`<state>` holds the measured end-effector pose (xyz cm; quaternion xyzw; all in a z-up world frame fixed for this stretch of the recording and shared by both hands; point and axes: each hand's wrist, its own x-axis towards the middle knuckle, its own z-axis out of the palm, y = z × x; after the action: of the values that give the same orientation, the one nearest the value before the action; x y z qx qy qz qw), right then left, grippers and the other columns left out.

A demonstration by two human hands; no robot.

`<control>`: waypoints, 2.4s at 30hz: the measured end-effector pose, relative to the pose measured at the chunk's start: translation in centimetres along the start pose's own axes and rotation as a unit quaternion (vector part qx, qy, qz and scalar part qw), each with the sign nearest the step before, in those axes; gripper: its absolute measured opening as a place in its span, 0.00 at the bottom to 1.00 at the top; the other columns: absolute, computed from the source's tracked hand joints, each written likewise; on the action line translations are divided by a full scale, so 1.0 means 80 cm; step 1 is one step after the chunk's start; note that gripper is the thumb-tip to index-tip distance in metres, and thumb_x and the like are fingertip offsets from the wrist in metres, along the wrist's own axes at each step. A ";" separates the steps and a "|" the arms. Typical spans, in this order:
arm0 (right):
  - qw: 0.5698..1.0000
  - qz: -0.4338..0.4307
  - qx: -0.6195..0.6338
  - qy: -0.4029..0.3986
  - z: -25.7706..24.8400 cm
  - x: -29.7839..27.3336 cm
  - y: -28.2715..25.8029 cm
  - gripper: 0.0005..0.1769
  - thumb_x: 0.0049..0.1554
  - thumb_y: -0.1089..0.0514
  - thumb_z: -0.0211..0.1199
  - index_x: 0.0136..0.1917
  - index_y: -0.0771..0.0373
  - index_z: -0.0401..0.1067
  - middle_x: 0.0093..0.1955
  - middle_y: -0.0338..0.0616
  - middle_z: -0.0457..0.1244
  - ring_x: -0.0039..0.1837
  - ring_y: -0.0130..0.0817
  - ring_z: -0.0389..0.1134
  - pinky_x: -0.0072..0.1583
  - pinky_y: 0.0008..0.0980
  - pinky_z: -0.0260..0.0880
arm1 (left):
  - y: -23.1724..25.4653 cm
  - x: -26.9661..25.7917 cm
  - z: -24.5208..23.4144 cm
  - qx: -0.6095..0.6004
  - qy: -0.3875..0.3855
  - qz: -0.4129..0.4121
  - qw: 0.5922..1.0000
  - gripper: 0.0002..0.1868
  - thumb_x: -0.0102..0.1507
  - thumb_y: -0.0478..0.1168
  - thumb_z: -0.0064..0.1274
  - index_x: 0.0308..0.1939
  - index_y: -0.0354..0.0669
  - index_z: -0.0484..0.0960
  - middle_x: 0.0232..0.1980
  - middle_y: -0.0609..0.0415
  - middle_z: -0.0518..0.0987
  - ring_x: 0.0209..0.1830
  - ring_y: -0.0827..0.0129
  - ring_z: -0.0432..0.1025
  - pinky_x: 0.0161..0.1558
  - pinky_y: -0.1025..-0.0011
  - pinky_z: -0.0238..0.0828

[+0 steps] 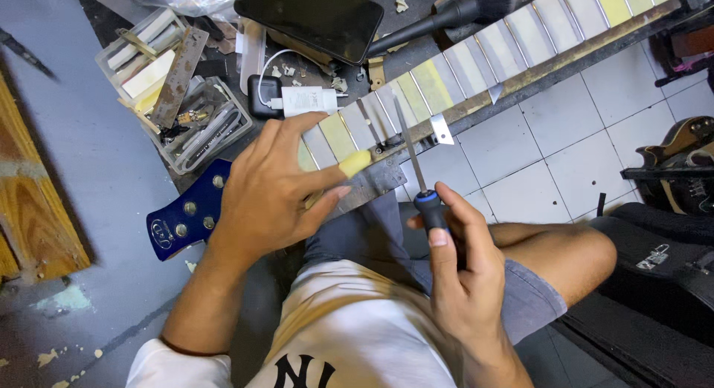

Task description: The person files the edges of metal frets on a guitar neck using a small metal file. They hold the neck steady with one hand and move the file back and forth along the fret edges.

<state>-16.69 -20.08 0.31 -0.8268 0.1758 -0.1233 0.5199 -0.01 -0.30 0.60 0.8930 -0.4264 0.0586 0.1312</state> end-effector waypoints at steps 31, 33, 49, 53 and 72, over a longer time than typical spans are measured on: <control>0.966 -0.112 -0.187 -0.138 0.039 0.045 -0.027 0.34 0.63 0.62 0.58 0.81 0.62 0.59 0.61 0.49 0.64 0.49 0.51 0.71 0.41 0.50 0.74 | -0.001 -0.005 0.007 -0.022 0.034 0.001 0.999 0.26 0.56 0.28 0.58 0.54 0.61 0.83 0.69 0.45 0.76 0.52 0.49 0.74 0.38 0.56 0.66; 0.970 -0.097 -0.161 -0.156 0.030 0.045 -0.028 0.34 0.65 0.62 0.56 0.83 0.63 0.56 0.61 0.49 0.64 0.49 0.53 0.70 0.42 0.51 0.73 | -0.002 -0.002 0.006 -0.029 0.027 -0.002 0.999 0.26 0.57 0.31 0.58 0.58 0.62 0.82 0.69 0.45 0.76 0.52 0.49 0.74 0.39 0.55 0.65; 0.993 -0.005 -0.074 -0.095 -0.001 -0.021 -0.007 0.27 0.66 0.55 0.52 0.76 0.62 0.68 0.52 0.43 0.75 0.50 0.28 0.77 0.58 0.23 0.71 | -0.004 0.004 0.008 -0.038 0.024 -0.010 0.999 0.21 0.65 0.29 0.53 0.56 0.61 0.83 0.69 0.40 0.76 0.52 0.46 0.76 0.39 0.54 0.69; 0.985 0.033 -0.083 -0.145 0.000 0.016 -0.018 0.28 0.65 0.54 0.55 0.76 0.60 0.71 0.67 0.45 0.73 0.67 0.34 0.76 0.68 0.27 0.66 | -0.008 -0.002 0.005 -0.043 -0.017 -0.009 0.999 0.30 0.53 0.27 0.56 0.57 0.61 0.83 0.72 0.42 0.72 0.54 0.45 0.73 0.40 0.52 0.67; 0.986 -0.080 -0.042 -0.140 0.024 0.050 -0.013 0.28 0.69 0.56 0.49 0.79 0.69 0.60 0.68 0.53 0.70 0.60 0.39 0.78 0.63 0.32 0.75 | -0.003 0.001 0.006 -0.087 0.055 -0.010 0.995 0.10 0.63 0.28 0.57 0.43 0.49 0.82 0.69 0.39 0.76 0.52 0.46 0.77 0.40 0.55 0.68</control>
<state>-12.15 -19.75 0.49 -0.8685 0.0393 -0.0402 0.4926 0.19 -0.36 0.09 0.8776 -0.4135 0.0686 0.2325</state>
